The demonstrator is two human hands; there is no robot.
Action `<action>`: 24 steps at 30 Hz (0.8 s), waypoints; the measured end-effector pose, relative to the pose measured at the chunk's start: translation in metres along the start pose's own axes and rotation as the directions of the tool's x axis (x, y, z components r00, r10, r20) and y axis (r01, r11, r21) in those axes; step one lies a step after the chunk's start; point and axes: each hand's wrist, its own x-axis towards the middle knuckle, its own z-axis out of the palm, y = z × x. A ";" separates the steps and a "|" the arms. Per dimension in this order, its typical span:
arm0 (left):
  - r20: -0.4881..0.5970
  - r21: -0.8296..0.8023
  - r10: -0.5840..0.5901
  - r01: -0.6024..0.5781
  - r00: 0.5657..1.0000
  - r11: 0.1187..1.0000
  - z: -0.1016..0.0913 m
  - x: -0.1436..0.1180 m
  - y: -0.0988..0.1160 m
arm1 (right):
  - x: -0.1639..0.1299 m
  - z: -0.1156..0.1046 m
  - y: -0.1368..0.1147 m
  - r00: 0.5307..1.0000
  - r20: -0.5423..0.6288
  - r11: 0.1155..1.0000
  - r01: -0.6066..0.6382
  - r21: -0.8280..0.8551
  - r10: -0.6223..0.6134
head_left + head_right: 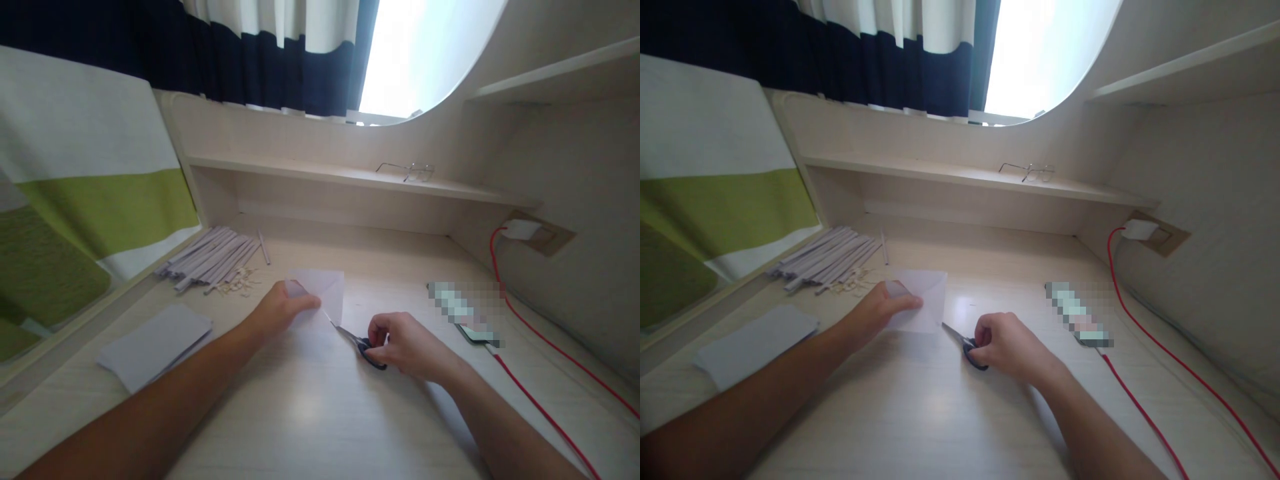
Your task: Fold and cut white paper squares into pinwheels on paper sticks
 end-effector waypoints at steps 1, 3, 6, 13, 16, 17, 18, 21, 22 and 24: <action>0.017 0.010 0.000 0.000 1.000 1.000 0.000 0.000 0.000 | -0.001 -0.002 0.000 1.000 0.009 1.000 0.018 -0.012 -0.018; 0.067 0.016 0.001 -0.002 0.998 1.000 0.001 0.000 -0.001 | -0.002 -0.007 0.000 0.998 0.034 0.999 0.047 -0.025 -0.046; 0.164 0.047 -0.024 0.017 0.986 0.999 0.002 0.000 -0.003 | 0.000 -0.013 -0.002 0.994 0.013 0.993 0.104 0.063 -0.105; 0.422 0.304 -0.160 0.027 0.892 0.952 0.002 -0.008 -0.004 | 0.003 0.002 -0.032 0.956 -0.196 0.834 0.288 0.471 -0.220; 0.352 0.238 -0.112 0.026 0.929 0.971 0.001 -0.007 -0.001 | 0.007 0.012 -0.041 0.968 -0.186 0.763 0.249 0.596 -0.171; 0.288 0.190 -0.070 0.015 0.955 0.982 0.001 -0.006 -0.001 | 0.010 0.014 -0.043 0.970 -0.199 0.727 0.235 0.646 -0.137; 0.214 0.132 -0.023 -0.006 0.977 0.991 0.000 -0.004 -0.001 | 0.013 0.015 -0.044 0.972 -0.212 0.687 0.221 0.692 -0.099; 0.037 -0.074 0.061 -0.059 0.997 0.996 0.000 0.001 -0.004 | 0.023 0.016 -0.045 0.970 -0.243 0.560 0.200 0.804 0.003; 0.008 -0.148 0.066 -0.064 0.998 0.987 0.001 0.002 -0.005 | 0.025 0.018 -0.044 0.969 -0.245 0.514 0.195 0.835 0.032; -0.056 -0.276 0.072 -0.084 0.996 0.957 0.003 0.003 -0.008 | 0.028 0.022 -0.042 0.966 -0.244 0.427 0.188 0.884 0.081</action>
